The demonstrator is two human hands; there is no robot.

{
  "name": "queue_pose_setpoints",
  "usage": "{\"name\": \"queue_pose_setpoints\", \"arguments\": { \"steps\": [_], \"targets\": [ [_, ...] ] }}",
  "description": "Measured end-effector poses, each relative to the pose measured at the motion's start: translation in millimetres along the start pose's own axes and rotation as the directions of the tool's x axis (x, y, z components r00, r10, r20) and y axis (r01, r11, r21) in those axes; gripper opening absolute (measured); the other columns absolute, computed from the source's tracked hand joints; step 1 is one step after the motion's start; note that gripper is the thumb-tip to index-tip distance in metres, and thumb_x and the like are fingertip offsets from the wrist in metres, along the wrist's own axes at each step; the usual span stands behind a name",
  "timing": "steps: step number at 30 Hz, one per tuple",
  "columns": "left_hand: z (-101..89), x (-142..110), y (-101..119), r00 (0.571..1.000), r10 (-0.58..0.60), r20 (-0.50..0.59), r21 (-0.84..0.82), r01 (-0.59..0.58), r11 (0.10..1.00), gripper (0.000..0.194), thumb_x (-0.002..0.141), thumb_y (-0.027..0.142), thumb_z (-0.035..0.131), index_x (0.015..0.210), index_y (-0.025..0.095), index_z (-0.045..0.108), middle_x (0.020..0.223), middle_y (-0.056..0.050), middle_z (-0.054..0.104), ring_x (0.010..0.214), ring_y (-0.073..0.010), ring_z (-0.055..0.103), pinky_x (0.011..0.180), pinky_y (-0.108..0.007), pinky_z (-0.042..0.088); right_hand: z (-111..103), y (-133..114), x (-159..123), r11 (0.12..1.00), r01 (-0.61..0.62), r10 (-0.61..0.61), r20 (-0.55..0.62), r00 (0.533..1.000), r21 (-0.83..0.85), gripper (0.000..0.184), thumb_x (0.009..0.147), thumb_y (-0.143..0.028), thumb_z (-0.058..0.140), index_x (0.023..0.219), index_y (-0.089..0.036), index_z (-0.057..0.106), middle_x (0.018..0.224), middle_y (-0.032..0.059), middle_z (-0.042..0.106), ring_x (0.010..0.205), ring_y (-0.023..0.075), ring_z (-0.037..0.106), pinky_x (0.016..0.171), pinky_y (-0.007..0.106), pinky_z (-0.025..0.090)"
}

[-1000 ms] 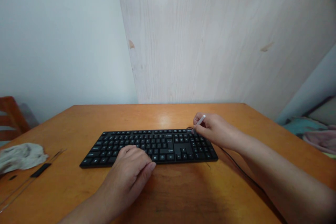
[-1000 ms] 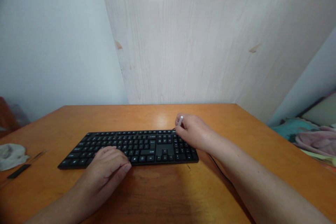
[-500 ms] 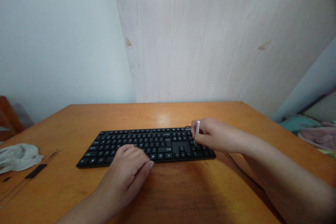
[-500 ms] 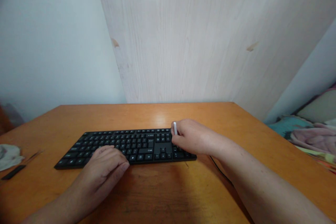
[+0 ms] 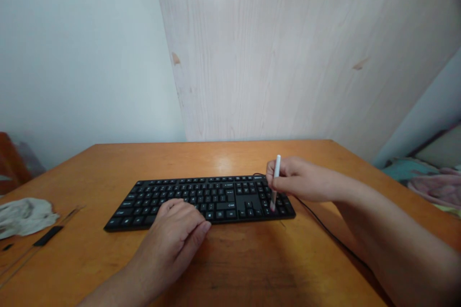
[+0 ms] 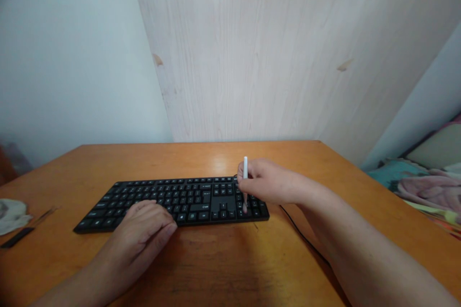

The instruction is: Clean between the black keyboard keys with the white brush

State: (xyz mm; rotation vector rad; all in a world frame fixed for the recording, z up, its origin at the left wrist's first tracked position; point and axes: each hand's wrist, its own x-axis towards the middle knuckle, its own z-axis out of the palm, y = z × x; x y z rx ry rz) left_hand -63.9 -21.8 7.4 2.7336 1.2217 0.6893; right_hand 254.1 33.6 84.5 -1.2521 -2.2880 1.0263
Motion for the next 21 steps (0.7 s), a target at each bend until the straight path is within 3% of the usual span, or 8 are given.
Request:
{"name": "queue_pose_setpoints", "arguments": {
  "steps": [4,7,15,21],
  "targets": [
    [0.6,0,-1,1.000,0.005,-0.001,0.000,-0.005,1.000,0.021,0.098,0.025,0.045,0.080,0.022,0.056,0.076,0.000,0.060,0.077,-0.0162,0.054,0.085,-0.036,0.037,-4,8,4,0.984,-0.028,-0.017,-0.249,0.968,-0.177,0.010,0.085,-0.020,0.050,0.077,-0.019,0.056,0.067,0.0016,0.063,0.062,0.0153,0.057,0.055,0.025,0.036],
    [0.9,-1,-2,1.000,0.017,-0.004,-0.002,-0.017,1.000,0.020,0.097,0.024,0.046,0.080,0.022,0.056,0.076,0.001,0.060,0.077,-0.0157,0.054,0.086,-0.037,0.036,-4,11,8,0.944,-0.093,-0.023,-0.343,0.939,-0.317,0.010,0.084,-0.020,0.051,0.077,-0.019,0.058,0.068,0.0017,0.063,0.063,0.0150,0.055,0.056,0.026,0.034],
    [0.8,0,-2,1.000,0.024,-0.005,0.009,-0.024,1.000,0.020,0.097,0.024,0.046,0.080,0.022,0.056,0.076,0.001,0.059,0.076,-0.0160,0.054,0.087,-0.037,0.037,1,8,12,0.886,-0.138,-0.010,-0.317,0.948,-0.442,0.011,0.084,-0.018,0.051,0.077,-0.018,0.061,0.071,0.0038,0.065,0.064,0.0155,0.054,0.058,0.027,0.033],
    [-1.4,0,1,1.000,0.024,-0.006,0.003,-0.024,1.000,0.020,0.097,0.025,0.046,0.079,0.022,0.055,0.075,0.001,0.059,0.075,-0.0162,0.054,0.086,-0.037,0.037,0,5,8,0.891,-0.101,0.020,-0.184,0.983,-0.443,0.012,0.080,-0.015,0.052,0.073,-0.018,0.061,0.068,0.0033,0.065,0.062,0.0144,0.055,0.057,0.026,0.034]
  ]
}}
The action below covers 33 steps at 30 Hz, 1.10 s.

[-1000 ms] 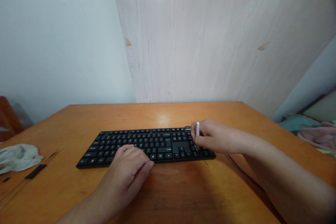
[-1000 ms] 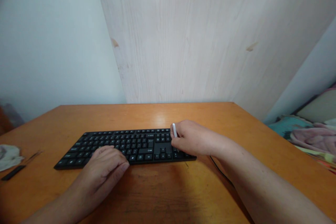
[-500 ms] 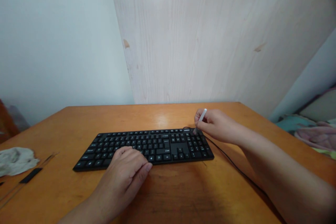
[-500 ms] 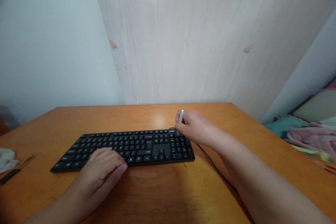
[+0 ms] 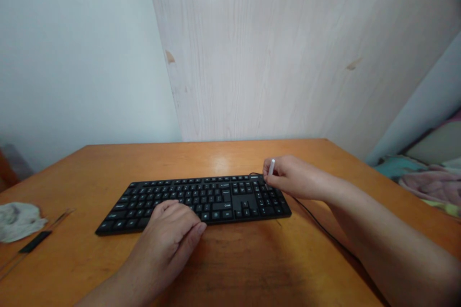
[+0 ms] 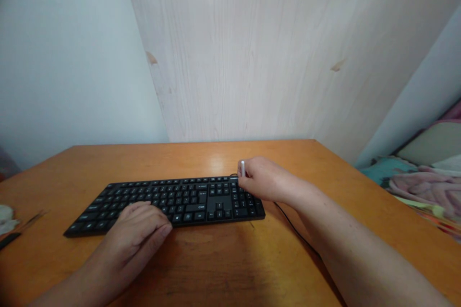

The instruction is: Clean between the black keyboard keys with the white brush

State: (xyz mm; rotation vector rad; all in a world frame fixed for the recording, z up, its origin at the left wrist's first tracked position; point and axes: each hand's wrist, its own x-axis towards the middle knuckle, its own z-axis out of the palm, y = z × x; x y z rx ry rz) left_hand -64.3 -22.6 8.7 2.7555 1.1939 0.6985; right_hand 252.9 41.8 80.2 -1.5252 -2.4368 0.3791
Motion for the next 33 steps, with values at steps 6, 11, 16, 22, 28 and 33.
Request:
{"name": "queue_pose_setpoints", "arguments": {
  "steps": [6,11,16,22,28,33],
  "targets": [
    [0.5,1,-1,1.000,-0.005,0.010,0.010,0.005,1.000,0.022,0.097,0.026,0.045,0.079,0.022,0.056,0.076,0.001,0.060,0.076,-0.0162,0.055,0.087,-0.037,0.038,-5,-3,-7,0.996,0.032,-0.043,0.147,0.988,0.078,0.014,0.078,-0.013,0.051,0.065,-0.018,0.055,0.064,0.0009,0.062,0.058,0.0118,0.051,0.055,0.024,0.034],
    [0.2,2,-1,1.000,-0.004,0.011,0.022,0.003,1.000,0.024,0.098,0.028,0.044,0.078,0.022,0.056,0.075,0.001,0.060,0.075,-0.0163,0.055,0.084,-0.036,0.039,-6,-3,-11,0.975,0.060,-0.117,0.263,0.958,0.213,0.017,0.077,-0.012,0.050,0.061,-0.018,0.055,0.060,-0.0010,0.060,0.057,0.0121,0.052,0.054,0.023,0.036],
    [-1.1,1,0,1.000,-0.001,0.005,0.009,0.001,1.000,0.022,0.097,0.026,0.046,0.078,0.022,0.056,0.075,0.001,0.060,0.075,-0.0163,0.055,0.086,-0.037,0.039,-10,-6,-15,0.925,-0.005,-0.145,0.366,0.919,0.379,0.015,0.080,-0.014,0.050,0.068,-0.018,0.058,0.065,0.0001,0.065,0.061,0.0141,0.058,0.056,0.024,0.043],
    [0.0,1,0,1.000,-0.005,0.009,0.014,0.004,1.000,0.022,0.097,0.026,0.045,0.079,0.022,0.056,0.075,0.001,0.060,0.075,-0.0164,0.055,0.086,-0.037,0.038,-16,0,-10,0.957,0.070,-0.102,0.097,0.990,0.283,0.014,0.083,-0.016,0.050,0.073,-0.019,0.059,0.067,0.0006,0.063,0.060,0.0138,0.055,0.056,0.025,0.039],
    [0.1,1,-1,1.000,0.003,0.017,0.033,-0.003,0.999,0.021,0.097,0.026,0.046,0.080,0.022,0.056,0.076,0.001,0.060,0.077,-0.0164,0.055,0.087,-0.037,0.037,-11,12,-1,1.000,0.009,-0.006,-0.130,0.991,0.016,0.011,0.080,-0.015,0.051,0.073,-0.019,0.058,0.065,0.0004,0.060,0.060,0.0140,0.051,0.056,0.026,0.032],
    [-0.5,1,-1,1.000,0.005,0.015,0.036,-0.006,0.999,0.020,0.097,0.025,0.046,0.080,0.022,0.056,0.076,0.001,0.060,0.076,-0.0162,0.055,0.088,-0.038,0.037,-6,17,2,1.000,-0.016,0.012,-0.125,0.992,-0.026,0.012,0.078,-0.014,0.052,0.077,-0.019,0.062,0.070,0.0029,0.065,0.064,0.0156,0.055,0.059,0.027,0.034]
  ]
}}
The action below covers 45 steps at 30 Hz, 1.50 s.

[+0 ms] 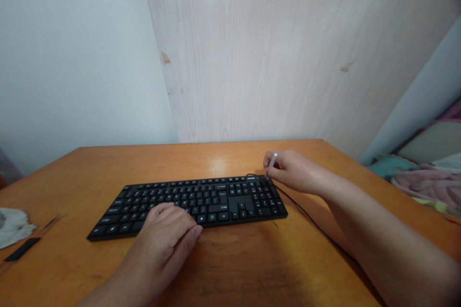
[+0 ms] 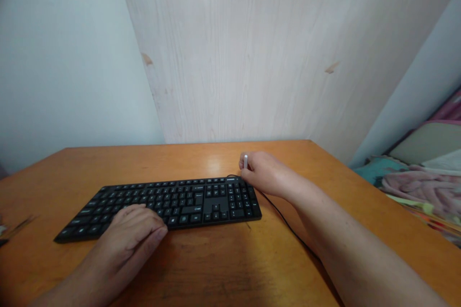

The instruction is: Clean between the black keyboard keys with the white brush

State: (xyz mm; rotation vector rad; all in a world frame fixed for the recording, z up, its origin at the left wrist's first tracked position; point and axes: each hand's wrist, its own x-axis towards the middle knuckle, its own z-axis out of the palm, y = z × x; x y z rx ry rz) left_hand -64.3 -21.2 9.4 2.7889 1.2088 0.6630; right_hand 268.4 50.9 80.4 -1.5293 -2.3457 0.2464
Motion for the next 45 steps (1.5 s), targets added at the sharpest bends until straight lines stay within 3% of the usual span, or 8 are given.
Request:
{"name": "queue_pose_setpoints", "arguments": {
  "steps": [8,12,20,26,30,36,45],
  "targets": [
    [0.2,0,0,1.000,0.010,-0.014,0.004,-0.010,1.000,0.021,0.097,0.026,0.045,0.079,0.022,0.055,0.075,0.000,0.061,0.075,-0.0166,0.054,0.085,-0.036,0.040,-2,-3,-3,0.998,-0.020,0.008,0.177,0.984,0.065,0.012,0.078,-0.015,0.054,0.070,-0.018,0.062,0.070,0.0042,0.067,0.063,0.0158,0.057,0.059,0.027,0.037],
    [0.4,0,0,1.000,0.011,-0.013,-0.012,-0.011,1.000,0.021,0.096,0.025,0.046,0.079,0.022,0.057,0.076,0.000,0.061,0.075,-0.0169,0.055,0.083,-0.036,0.040,-5,-4,-9,0.992,0.012,-0.044,0.258,0.965,0.126,0.013,0.078,-0.016,0.056,0.066,-0.018,0.060,0.065,0.0020,0.064,0.061,0.0147,0.054,0.058,0.026,0.037],
    [0.3,0,0,1.000,0.006,-0.025,-0.034,-0.007,0.999,0.019,0.095,0.025,0.048,0.079,0.022,0.057,0.075,0.001,0.061,0.075,-0.0167,0.055,0.083,-0.036,0.039,-13,-14,-15,0.975,0.067,-0.152,0.418,0.896,0.210,0.017,0.078,-0.015,0.052,0.062,-0.018,0.056,0.061,-0.0012,0.059,0.060,0.0134,0.053,0.060,0.024,0.041],
    [-0.1,0,0,1.000,0.005,-0.015,-0.010,-0.005,1.000,0.022,0.097,0.027,0.046,0.079,0.022,0.057,0.075,0.000,0.061,0.075,-0.0166,0.055,0.082,-0.036,0.038,-21,-21,-20,0.917,-0.024,-0.204,0.518,0.831,0.399,0.014,0.078,-0.014,0.054,0.068,-0.019,0.063,0.065,-0.0002,0.064,0.065,0.0159,0.058,0.061,0.026,0.046],
    [-0.9,1,2,1.000,0.002,-0.008,-0.007,-0.002,1.000,0.022,0.098,0.027,0.045,0.080,0.022,0.057,0.076,0.001,0.061,0.076,-0.0167,0.055,0.085,-0.037,0.038,-32,-20,-24,0.872,0.005,-0.237,0.413,0.879,0.489,0.016,0.086,-0.021,0.054,0.073,-0.019,0.062,0.071,0.0003,0.065,0.068,0.0147,0.059,0.064,0.026,0.046],
    [2.3,0,0,1.000,0.002,-0.025,0.002,-0.002,1.000,0.025,0.098,0.029,0.045,0.077,0.022,0.057,0.075,0.001,0.061,0.076,-0.0163,0.054,0.090,-0.039,0.035,-48,-23,-29,0.841,-0.024,-0.094,0.190,0.977,0.540,0.015,0.087,-0.034,0.060,0.084,-0.019,0.059,0.070,-0.0019,0.059,0.061,0.0112,0.051,0.056,0.023,0.041],
    [3.8,2,1,0.998,0.009,-0.057,0.037,-0.007,0.999,0.028,0.098,0.031,0.045,0.075,0.020,0.057,0.073,0.001,0.060,0.076,-0.0166,0.055,0.090,-0.038,0.034,-54,-17,-6,0.756,-0.045,0.043,0.018,0.999,0.653,0.019,0.084,-0.035,0.064,0.079,-0.017,0.059,0.066,-0.0002,0.061,0.055,0.0103,0.054,0.053,0.024,0.041]
  ]
}}
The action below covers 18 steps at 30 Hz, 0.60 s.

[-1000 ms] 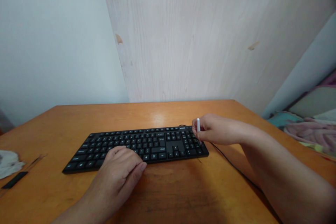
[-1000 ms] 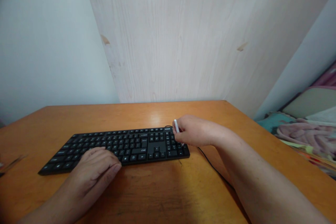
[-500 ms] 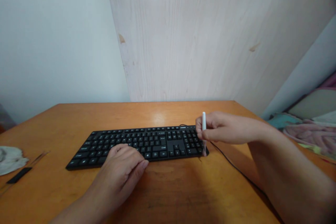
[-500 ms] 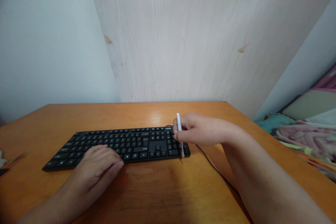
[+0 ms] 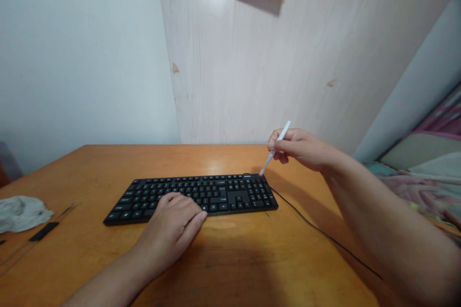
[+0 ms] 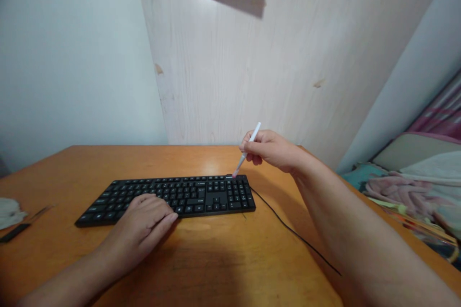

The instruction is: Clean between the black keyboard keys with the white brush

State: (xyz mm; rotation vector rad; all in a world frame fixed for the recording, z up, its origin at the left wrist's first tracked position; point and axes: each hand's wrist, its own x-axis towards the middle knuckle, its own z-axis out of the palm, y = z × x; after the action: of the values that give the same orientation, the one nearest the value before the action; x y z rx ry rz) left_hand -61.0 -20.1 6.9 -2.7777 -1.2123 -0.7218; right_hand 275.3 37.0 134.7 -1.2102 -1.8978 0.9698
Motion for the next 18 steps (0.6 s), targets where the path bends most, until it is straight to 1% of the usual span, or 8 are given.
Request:
{"name": "queue_pose_setpoints", "arguments": {
  "steps": [4,5,7,10,12,15,18],
  "targets": [
    [-0.5,0,2,1.000,0.001,-0.014,0.001,-0.001,1.000,0.030,0.099,0.033,0.043,0.075,0.020,0.057,0.074,0.000,0.061,0.076,-0.0167,0.054,0.088,-0.038,0.034,-6,18,8,0.996,-0.047,0.057,-0.132,0.990,0.075,0.020,0.080,-0.033,0.069,0.073,-0.016,0.061,0.060,0.0007,0.060,0.051,0.0103,0.052,0.048,0.023,0.039],
    [-0.6,0,2,1.000,-0.003,-0.013,0.000,0.003,1.000,0.031,0.099,0.033,0.043,0.075,0.020,0.057,0.074,0.000,0.061,0.076,-0.0169,0.053,0.087,-0.038,0.034,-7,23,9,0.991,-0.061,0.082,-0.181,0.980,0.120,0.020,0.079,-0.032,0.071,0.071,-0.016,0.060,0.057,0.0008,0.059,0.049,0.0101,0.051,0.045,0.023,0.037],
    [-0.9,0,3,1.000,-0.015,-0.004,-0.004,0.015,1.000,0.032,0.100,0.033,0.042,0.075,0.020,0.057,0.074,0.000,0.061,0.077,-0.0174,0.053,0.087,-0.039,0.034,-9,32,6,0.951,-0.096,0.177,-0.264,0.948,0.292,0.020,0.078,-0.029,0.072,0.069,-0.016,0.060,0.057,0.0017,0.059,0.046,0.0089,0.049,0.042,0.022,0.034],
    [-1.3,0,5,0.999,-0.028,-0.015,-0.025,0.028,0.999,0.032,0.100,0.034,0.041,0.077,0.020,0.058,0.076,-0.001,0.062,0.079,-0.0183,0.054,0.087,-0.039,0.033,-2,39,-3,0.930,-0.099,0.217,-0.312,0.925,0.354,0.022,0.083,-0.032,0.067,0.071,-0.017,0.057,0.055,0.0000,0.058,0.041,0.0073,0.045,0.038,0.021,0.030],
    [-1.7,1,6,0.999,-0.032,-0.036,-0.055,0.030,0.998,0.031,0.100,0.034,0.041,0.079,0.020,0.059,0.078,-0.001,0.063,0.081,-0.0188,0.055,0.087,-0.039,0.033,11,38,-11,0.921,-0.095,0.223,-0.312,0.924,0.378,0.025,0.084,-0.036,0.067,0.072,-0.017,0.056,0.055,-0.0009,0.057,0.041,0.0072,0.045,0.038,0.020,0.031],
    [-2.8,1,9,0.997,-0.047,-0.060,-0.113,0.040,0.993,0.032,0.100,0.035,0.041,0.080,0.021,0.061,0.079,-0.001,0.064,0.082,-0.0194,0.055,0.084,-0.038,0.034,40,33,-22,0.911,-0.083,0.207,-0.275,0.939,0.404,0.032,0.084,-0.044,0.068,0.071,-0.017,0.056,0.056,-0.0013,0.057,0.041,0.0069,0.045,0.039,0.020,0.033],
    [-5.1,3,14,0.992,-0.095,-0.081,-0.248,0.072,0.966,0.033,0.100,0.038,0.040,0.084,0.021,0.062,0.084,-0.003,0.065,0.086,-0.0205,0.056,0.082,-0.036,0.037,72,25,-29,0.891,-0.079,0.204,-0.238,0.950,0.447,0.038,0.082,-0.050,0.070,0.069,-0.017,0.055,0.054,-0.0010,0.058,0.040,0.0067,0.045,0.038,0.020,0.031]
  ]
}}
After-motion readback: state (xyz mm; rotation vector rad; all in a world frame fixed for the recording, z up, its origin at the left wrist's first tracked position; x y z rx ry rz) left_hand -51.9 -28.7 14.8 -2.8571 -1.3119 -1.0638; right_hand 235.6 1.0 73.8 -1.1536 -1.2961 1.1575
